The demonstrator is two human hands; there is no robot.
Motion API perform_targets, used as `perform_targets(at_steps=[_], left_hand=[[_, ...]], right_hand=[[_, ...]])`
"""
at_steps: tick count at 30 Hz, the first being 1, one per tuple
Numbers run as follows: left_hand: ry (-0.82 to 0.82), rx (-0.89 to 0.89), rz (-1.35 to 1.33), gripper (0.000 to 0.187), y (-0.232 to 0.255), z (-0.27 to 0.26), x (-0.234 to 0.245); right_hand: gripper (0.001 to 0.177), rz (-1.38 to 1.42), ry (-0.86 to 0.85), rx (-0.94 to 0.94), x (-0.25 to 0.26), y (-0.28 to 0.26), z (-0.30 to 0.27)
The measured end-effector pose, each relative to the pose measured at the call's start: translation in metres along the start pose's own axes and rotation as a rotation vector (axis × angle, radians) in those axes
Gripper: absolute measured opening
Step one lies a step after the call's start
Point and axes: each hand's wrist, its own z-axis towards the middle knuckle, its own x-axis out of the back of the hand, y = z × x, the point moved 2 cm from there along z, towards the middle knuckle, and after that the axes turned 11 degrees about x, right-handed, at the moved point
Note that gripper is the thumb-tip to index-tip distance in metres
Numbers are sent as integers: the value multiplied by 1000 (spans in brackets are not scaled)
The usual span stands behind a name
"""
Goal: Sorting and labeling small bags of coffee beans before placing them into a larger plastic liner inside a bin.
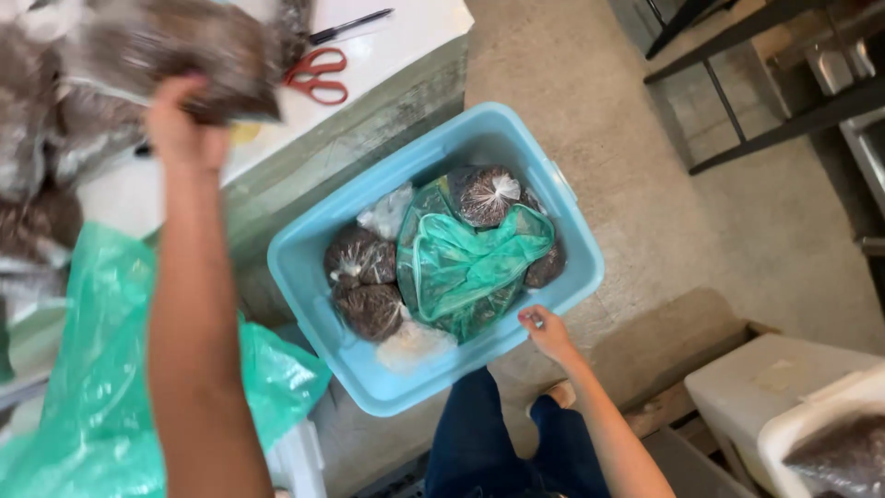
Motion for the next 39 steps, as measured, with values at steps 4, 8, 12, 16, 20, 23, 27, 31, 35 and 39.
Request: perform_targets(at_steps=[4, 8, 12, 16, 20, 23, 27, 31, 35, 39], left_hand=[[-25, -93, -126, 17, 83, 72, -18], [377, 17, 0, 34, 72, 141, 18], [679, -270, 67, 34, 15, 133, 26], [220, -478, 533, 24, -87, 18, -97], [-275, -24, 1199, 31, -305, -78, -46], [-570, 462, 964, 16, -464, -199, -8], [-769, 706, 1006, 18, -547, -384, -37], [-874, 1092, 1166, 10, -596, -497, -77], [-922, 1066, 1251, 10, -667, -529, -83], [-800, 1058, 1284, 9, -708, -528, -120]], right_hand=[[25, -68, -4, -109, -40, 51, -3], [34, 8, -128, -432, -43, 24, -24], [32, 1, -56, -452, -49, 56, -17], [23, 243, 46, -471, -40, 45, -6], [16, 501, 292, -403, -56, 97, 14], [15, 642, 378, -381, -38, 108, 14], [22, 616, 491, -398, 2, 140, -20], [18, 666, 725, -277, 71, 192, -79], [37, 591, 1292, -272, 178, 273, -186], [27, 369, 1670, -432, 315, 326, -330]])
